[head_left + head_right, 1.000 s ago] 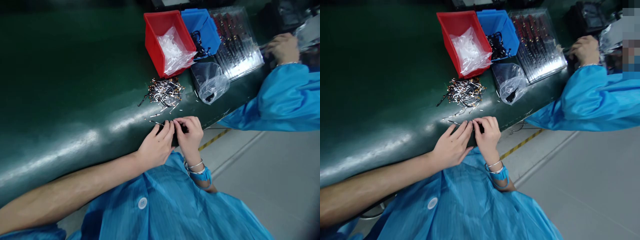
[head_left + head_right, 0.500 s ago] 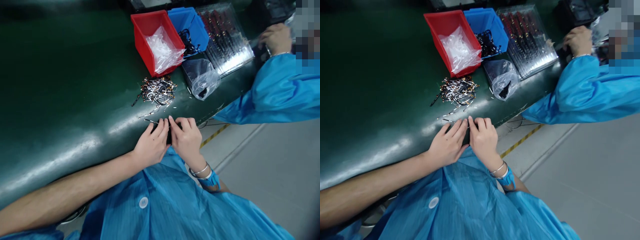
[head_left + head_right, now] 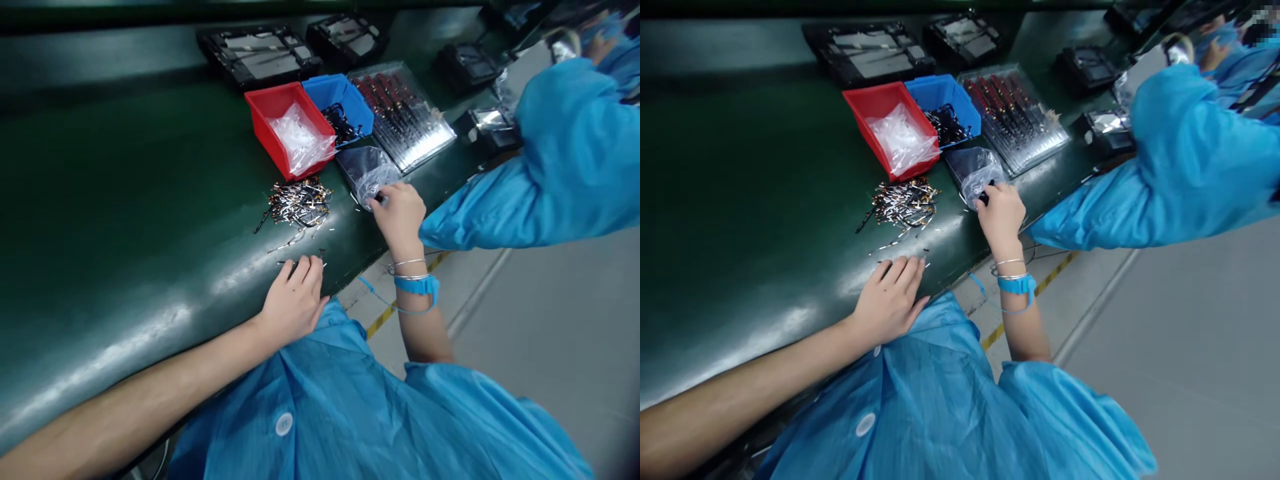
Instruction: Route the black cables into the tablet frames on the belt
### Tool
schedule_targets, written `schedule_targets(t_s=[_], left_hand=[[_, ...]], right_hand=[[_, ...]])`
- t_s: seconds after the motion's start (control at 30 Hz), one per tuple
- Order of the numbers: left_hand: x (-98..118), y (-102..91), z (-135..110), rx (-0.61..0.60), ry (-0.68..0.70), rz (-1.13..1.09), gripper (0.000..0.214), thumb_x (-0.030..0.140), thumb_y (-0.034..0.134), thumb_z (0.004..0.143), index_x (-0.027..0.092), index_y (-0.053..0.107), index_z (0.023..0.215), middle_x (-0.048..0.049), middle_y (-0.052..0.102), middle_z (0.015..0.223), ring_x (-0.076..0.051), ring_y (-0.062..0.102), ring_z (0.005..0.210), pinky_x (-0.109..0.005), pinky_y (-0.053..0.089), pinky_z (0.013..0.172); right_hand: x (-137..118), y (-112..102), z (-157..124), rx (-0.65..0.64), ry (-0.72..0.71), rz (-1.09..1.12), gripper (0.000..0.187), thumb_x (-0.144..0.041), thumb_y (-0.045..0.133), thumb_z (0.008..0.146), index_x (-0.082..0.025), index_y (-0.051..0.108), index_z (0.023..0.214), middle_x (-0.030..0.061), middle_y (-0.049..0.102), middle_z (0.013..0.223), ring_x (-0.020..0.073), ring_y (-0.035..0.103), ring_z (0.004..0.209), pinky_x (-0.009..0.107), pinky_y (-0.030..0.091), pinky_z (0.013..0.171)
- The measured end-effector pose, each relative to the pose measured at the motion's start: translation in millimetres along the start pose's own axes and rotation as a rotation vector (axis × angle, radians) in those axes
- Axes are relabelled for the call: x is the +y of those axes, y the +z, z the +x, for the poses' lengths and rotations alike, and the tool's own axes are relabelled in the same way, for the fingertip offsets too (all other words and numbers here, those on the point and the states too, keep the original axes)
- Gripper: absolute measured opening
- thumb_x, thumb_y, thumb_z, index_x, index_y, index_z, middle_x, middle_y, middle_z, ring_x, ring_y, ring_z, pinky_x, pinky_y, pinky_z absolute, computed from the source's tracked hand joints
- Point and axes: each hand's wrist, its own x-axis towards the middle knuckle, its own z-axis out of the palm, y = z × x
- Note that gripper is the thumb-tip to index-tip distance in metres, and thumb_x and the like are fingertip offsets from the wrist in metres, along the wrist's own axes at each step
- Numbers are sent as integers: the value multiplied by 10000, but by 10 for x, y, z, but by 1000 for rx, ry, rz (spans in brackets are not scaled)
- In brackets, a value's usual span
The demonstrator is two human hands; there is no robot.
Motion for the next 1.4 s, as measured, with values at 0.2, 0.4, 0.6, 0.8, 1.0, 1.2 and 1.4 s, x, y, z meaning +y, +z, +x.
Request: schedule_targets(t_s=[0.2, 0.4, 0.6, 0.8, 1.0, 1.2, 1.4], left_hand=[[8, 12, -11, 8, -6, -1, 514, 353, 507, 884, -40, 634, 1190, -195, 639, 1160, -312, 524, 1046, -401, 389, 886], [-3, 11, -18, -79, -14, -15, 531, 367, 468, 916, -36, 604, 1235, -210, 611, 1210, -311, 515, 1094, -400, 391, 919], [-4, -2, -15, -154, -11, -23, 552, 384, 455, 931, -31, 575, 1275, -214, 594, 1245, -316, 510, 1124, -401, 405, 919], [-2, 20, -20, -160, -19, -17, 547, 382, 444, 938, -24, 568, 1284, -210, 589, 1252, -318, 508, 1128, -407, 417, 903], [-4, 15, -6, -192, -16, -23, 548, 389, 431, 946, -20, 564, 1286, -211, 575, 1275, -312, 498, 1143, -401, 415, 908], [5, -2, -1, -177, -12, -22, 528, 383, 435, 943, -17, 601, 1244, -209, 577, 1275, -312, 504, 1134, -400, 415, 907], [1, -2, -5, -181, -15, -31, 528, 381, 431, 944, -10, 593, 1259, -206, 576, 1276, -308, 498, 1145, -396, 409, 915]], right_hand=[[-180, 0, 140, -147, 33, -85, 188, -244, 557, 857, -150, 699, 937, 144, 673, 1031, 272, 637, 878, 327, 422, 677], [-239, 176, 270, -8, 70, 66, 167, -215, 569, 836, -133, 679, 930, 166, 681, 959, 290, 648, 868, 396, 470, 771], [-315, 204, 478, 9, 100, 120, 175, -227, 598, 823, -101, 676, 915, 210, 654, 1069, 304, 642, 922, 429, 473, 819], [-352, 141, 491, -11, 120, 124, 138, -122, 555, 791, -113, 686, 831, 188, 697, 937, 283, 653, 868, 382, 470, 778], [-206, 135, 312, 88, 109, 220, 151, -122, 553, 743, -170, 694, 770, 106, 714, 851, 244, 650, 802, 351, 474, 751], [-97, 119, -20, 263, 51, 479, 166, -148, 560, 712, -164, 708, 786, 59, 684, 747, 187, 623, 668, 326, 505, 713], [-196, 147, -411, 91, -120, 481, 156, -184, 577, 752, -204, 725, 798, 24, 652, 715, 167, 596, 601, 305, 491, 622]])
